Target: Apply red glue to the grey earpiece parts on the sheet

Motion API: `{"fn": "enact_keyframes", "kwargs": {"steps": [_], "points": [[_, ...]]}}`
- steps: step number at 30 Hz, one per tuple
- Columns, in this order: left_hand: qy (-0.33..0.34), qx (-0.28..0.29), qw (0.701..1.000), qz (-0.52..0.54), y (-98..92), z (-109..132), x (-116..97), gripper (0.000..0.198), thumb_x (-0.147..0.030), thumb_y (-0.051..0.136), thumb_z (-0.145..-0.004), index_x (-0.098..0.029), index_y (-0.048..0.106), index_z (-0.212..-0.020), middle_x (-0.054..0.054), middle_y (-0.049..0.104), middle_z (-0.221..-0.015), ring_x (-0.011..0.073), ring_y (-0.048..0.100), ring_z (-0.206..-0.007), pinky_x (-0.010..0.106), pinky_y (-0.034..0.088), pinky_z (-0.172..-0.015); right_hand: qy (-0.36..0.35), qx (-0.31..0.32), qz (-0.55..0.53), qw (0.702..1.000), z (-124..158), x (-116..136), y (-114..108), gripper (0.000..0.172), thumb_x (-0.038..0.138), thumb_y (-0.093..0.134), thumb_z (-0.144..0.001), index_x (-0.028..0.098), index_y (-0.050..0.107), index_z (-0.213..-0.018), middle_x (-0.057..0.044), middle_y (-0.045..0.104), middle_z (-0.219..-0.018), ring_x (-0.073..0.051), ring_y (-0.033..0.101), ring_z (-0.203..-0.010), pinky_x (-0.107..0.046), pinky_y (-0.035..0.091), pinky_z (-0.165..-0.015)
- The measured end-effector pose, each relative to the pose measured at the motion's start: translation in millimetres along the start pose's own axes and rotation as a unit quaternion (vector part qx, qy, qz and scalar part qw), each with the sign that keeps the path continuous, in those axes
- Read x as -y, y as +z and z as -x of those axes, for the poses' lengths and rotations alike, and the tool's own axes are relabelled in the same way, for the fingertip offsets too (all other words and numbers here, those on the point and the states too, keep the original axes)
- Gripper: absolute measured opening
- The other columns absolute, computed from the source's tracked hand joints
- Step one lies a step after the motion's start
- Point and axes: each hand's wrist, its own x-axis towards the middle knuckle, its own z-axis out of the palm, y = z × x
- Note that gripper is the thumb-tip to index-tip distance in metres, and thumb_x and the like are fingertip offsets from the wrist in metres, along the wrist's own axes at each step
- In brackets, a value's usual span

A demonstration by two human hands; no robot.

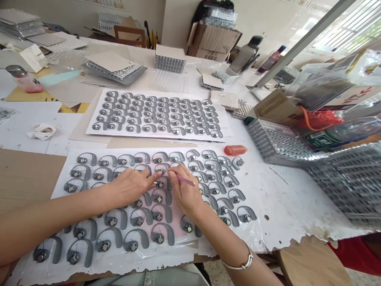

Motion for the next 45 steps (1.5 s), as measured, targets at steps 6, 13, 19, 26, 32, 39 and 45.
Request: {"fn": "enact_keyframes", "kwargs": {"steps": [6,13,19,26,32,39,45], "points": [[0.0,-0.003,1.0,0.01,-0.7,-0.1,0.3,0.047,-0.01,0.039,-0.092,-0.014,0.036,-0.139,0.009,0.061,-0.084,0.0168,0.062,-0.063,0.024,0.039,-0.05,-0.021,-0.004,0.011,1.0,1.5,-2.2,2.0,0.02,0.023,0.037,-0.096,0.019,0.057,-0.094,-0.003,0.061,-0.077,-0.013,0.059,-0.071,-0.025,0.047,-0.062],[-0.004,-0.022,1.0,0.018,0.3,-0.4,-0.6,0.042,-0.011,0.039,-0.094,-0.014,0.041,-0.135,0.009,0.061,-0.081,0.0153,0.061,-0.063,0.024,0.04,-0.053,-0.051,0.009,0.043,0.998,4.2,-4.0,3.2,0.016,0.02,0.039,-0.095,0.019,0.055,-0.097,-0.002,0.06,-0.08,-0.011,0.058,-0.07,-0.023,0.048,-0.06],[-0.005,-0.023,0.999,0.024,-0.3,-0.8,-1.5,0.043,-0.011,0.041,-0.093,-0.012,0.039,-0.136,0.008,0.061,-0.076,0.0141,0.058,-0.062,0.024,0.041,-0.057,-0.112,0.012,0.091,0.989,-0.9,-0.3,4.6,0.013,0.015,0.039,-0.095,0.018,0.051,-0.093,-0.002,0.056,-0.076,-0.01,0.054,-0.063,-0.02,0.045,-0.052],[-0.01,-0.009,1.0,0.024,-5.1,0.3,-1.6,0.045,-0.01,0.042,-0.093,-0.013,0.038,-0.137,0.008,0.062,-0.08,0.0131,0.059,-0.061,0.023,0.04,-0.056,-0.114,0.015,0.113,0.987,-1.1,-0.1,7.7,0.014,0.017,0.038,-0.096,0.018,0.05,-0.089,-0.003,0.057,-0.074,-0.011,0.055,-0.064,-0.021,0.046,-0.052],[-0.014,0.005,0.999,0.029,-5.6,-0.9,-0.9,0.044,-0.014,0.039,-0.095,-0.013,0.038,-0.138,0.009,0.062,-0.082,0.0168,0.061,-0.063,0.025,0.04,-0.054,-0.034,-0.003,0.078,0.996,-0.8,-3.7,-0.5,0.029,0.028,0.034,-0.097,0.018,0.055,-0.081,-0.004,0.06,-0.07,-0.013,0.057,-0.063,-0.025,0.046,-0.055],[-0.022,-0.02,0.999,0.04,-3.1,1.3,-1.4,0.042,-0.027,0.035,-0.098,-0.015,0.04,-0.138,0.009,0.063,-0.082,0.0174,0.061,-0.062,0.025,0.041,-0.055,0.258,-0.134,-0.217,0.932,4.0,-2.7,-44.8,0.037,0.05,0.047,-0.09,0.017,0.06,-0.081,-0.003,0.062,-0.066,-0.017,0.065,-0.064,-0.033,0.056,-0.065],[-0.045,-0.011,0.988,0.149,-16.5,4.5,12.9,0.039,-0.035,0.034,-0.098,-0.021,0.046,-0.132,0.008,0.067,-0.095,0.0186,0.064,-0.081,0.024,0.045,-0.065,0.393,-0.147,-0.479,0.771,18.1,-16.6,-59.6,0.034,0.05,0.066,-0.075,0.016,0.06,-0.076,0.002,0.053,-0.056,-0.012,0.057,-0.048,-0.029,0.057,-0.054]]}}
